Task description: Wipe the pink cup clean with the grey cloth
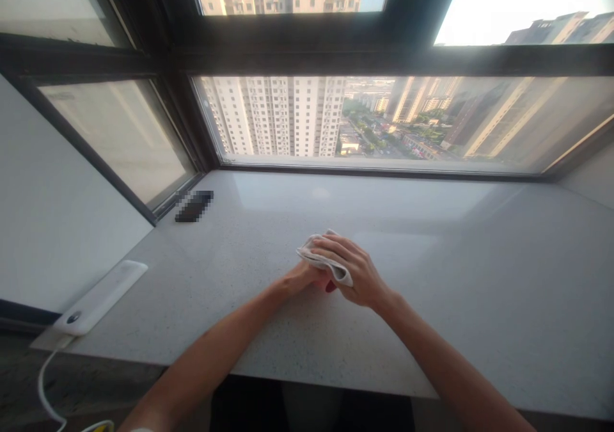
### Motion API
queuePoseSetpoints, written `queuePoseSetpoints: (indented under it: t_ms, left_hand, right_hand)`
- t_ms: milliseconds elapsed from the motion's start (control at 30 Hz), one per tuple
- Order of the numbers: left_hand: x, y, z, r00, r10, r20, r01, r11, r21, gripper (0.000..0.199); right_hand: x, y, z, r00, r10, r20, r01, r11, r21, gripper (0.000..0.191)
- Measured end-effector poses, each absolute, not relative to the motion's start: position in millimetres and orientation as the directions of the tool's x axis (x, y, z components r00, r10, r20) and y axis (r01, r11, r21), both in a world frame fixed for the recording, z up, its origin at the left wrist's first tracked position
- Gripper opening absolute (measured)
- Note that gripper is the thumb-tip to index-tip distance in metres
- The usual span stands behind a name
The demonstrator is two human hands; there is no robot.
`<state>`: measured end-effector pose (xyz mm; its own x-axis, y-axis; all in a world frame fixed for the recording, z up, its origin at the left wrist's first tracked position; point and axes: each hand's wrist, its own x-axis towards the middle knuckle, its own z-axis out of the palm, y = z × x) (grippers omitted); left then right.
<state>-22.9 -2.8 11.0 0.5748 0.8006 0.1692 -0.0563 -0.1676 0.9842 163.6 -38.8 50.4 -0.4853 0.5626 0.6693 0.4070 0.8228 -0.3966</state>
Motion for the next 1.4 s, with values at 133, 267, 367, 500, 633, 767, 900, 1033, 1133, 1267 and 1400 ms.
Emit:
queuePoseSetpoints:
  t_ms: [133,267,367,500,633,767,900,1033,1133,1267,1400]
  left_hand:
    - [-25,-2,5,0.614,0.778,0.13,-0.08,-0.102,0.992,0.037]
    - [-24,-1,1,0.565,0.799,0.207,-0.103,-0.181,0.978,0.033]
    - [-24,0,0,0.597,0.782,0.179,-0.112,-0.14,0.984,0.034]
    - [-25,1,-1,0.602,0.787,0.137,-0.111,-0.087,0.99,0.035]
    - [-24,0,-1,0.562,0.801,0.208,-0.091,-0.19,0.978,0.033]
    - [-26,0,1,0.615,0.781,0.112,-0.087,-0.074,0.993,0.04]
    - [-24,0,0,0.591,0.8,0.104,-0.092,-0.061,0.994,0.04]
    - [-26,0,-2,0.598,0.799,0.067,-0.08,-0.024,0.997,0.048]
    - [-29,-3,0,0.63,0.776,0.032,-0.084,0.028,0.996,0.062]
    - [-28,-5,4,0.605,0.794,0.066,-0.154,0.035,0.987,0.083]
    - [-27,-3,2,0.511,0.845,0.157,-0.208,-0.055,0.977,0.1]
  right_hand:
    - [162,-39,49,-0.257,0.75,0.609,0.424,0.654,-0.626,0.048]
    - [157,-41,48,-0.443,0.563,0.698,0.387,0.822,-0.418,0.045]
    - [158,-37,44,-0.325,0.671,0.666,0.376,0.738,-0.56,0.047]
    - [157,-37,43,-0.136,0.79,0.598,0.409,0.595,-0.692,0.048]
    - [157,-39,46,-0.378,0.596,0.708,0.335,0.801,-0.496,0.042]
    - [158,-34,39,-0.124,0.805,0.58,0.295,0.588,-0.753,0.054]
    - [157,-39,40,-0.267,0.689,0.673,0.315,0.723,-0.615,0.042]
    - [162,-33,36,-0.201,0.78,0.593,0.192,0.625,-0.757,0.05]
    - [164,-24,20,0.054,0.945,0.322,0.031,0.321,-0.947,0.059]
    - [157,-24,7,0.214,0.929,0.303,0.048,0.299,-0.953,0.057]
    - [149,-28,16,0.176,0.834,0.523,0.232,0.481,-0.845,0.053]
